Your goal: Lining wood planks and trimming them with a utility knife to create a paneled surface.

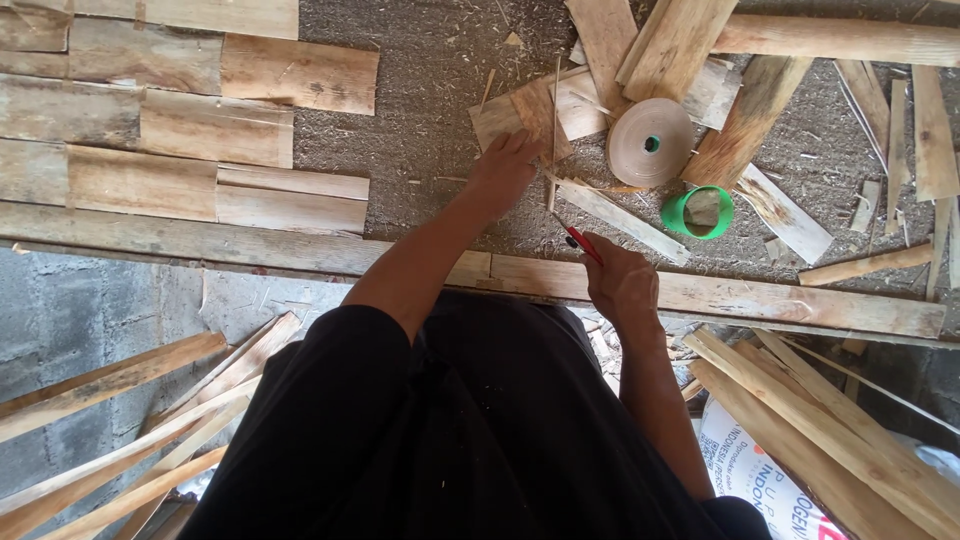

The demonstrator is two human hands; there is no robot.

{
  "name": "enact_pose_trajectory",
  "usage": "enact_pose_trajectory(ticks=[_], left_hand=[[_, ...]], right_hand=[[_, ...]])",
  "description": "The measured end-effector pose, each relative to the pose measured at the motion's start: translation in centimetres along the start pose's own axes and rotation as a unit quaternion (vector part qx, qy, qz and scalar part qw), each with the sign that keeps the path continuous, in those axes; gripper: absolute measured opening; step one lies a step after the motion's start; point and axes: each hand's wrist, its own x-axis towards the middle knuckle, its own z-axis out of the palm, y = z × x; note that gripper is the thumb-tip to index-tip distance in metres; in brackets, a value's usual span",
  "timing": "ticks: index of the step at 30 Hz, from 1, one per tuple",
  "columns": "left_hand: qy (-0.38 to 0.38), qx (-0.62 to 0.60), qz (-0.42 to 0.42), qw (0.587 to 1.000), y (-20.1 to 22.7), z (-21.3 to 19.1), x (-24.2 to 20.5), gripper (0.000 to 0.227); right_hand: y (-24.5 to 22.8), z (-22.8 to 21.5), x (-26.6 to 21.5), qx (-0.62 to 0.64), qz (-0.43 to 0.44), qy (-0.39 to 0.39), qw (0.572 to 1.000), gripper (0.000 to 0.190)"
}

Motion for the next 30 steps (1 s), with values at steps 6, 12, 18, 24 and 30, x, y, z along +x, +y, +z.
enact_pose_trajectory(ticks=[6, 12, 18, 24, 30], left_hand=[[-0.172, 0.033, 0.023, 0.984, 0.1, -1.6, 1.5, 0.012], [-0.123, -0.433, -0.239, 0.86, 0.7, 2.2, 0.9, 0.011], [-0.199, -0.699, -0.315, 0.61, 1.9, 4.1, -0.6, 0.024], [-0.192, -0.706, -0.315, 0.605, 2.9, 2.0, -1.3, 0.031], [-0.193, -0.68, -0.287, 0.647, 3.0, 1.5, -1.9, 0.034]], right_hand=[[1.0, -0.5, -0.8, 0.051, -0.025, 0.035, 0.998, 0.033], [0.9, -1.8, -1.0, 0.11, -0.026, 0.035, 0.993, 0.033], [-0.1, -3.9, -0.8, 0.14, -0.027, 0.004, 0.99, 0.034], [0.7, -3.5, -0.1, 0.087, -0.062, 0.005, 0.994, 0.034], [0.9, -2.7, 0.6, 0.049, -0.049, -0.009, 0.998, 0.035]])
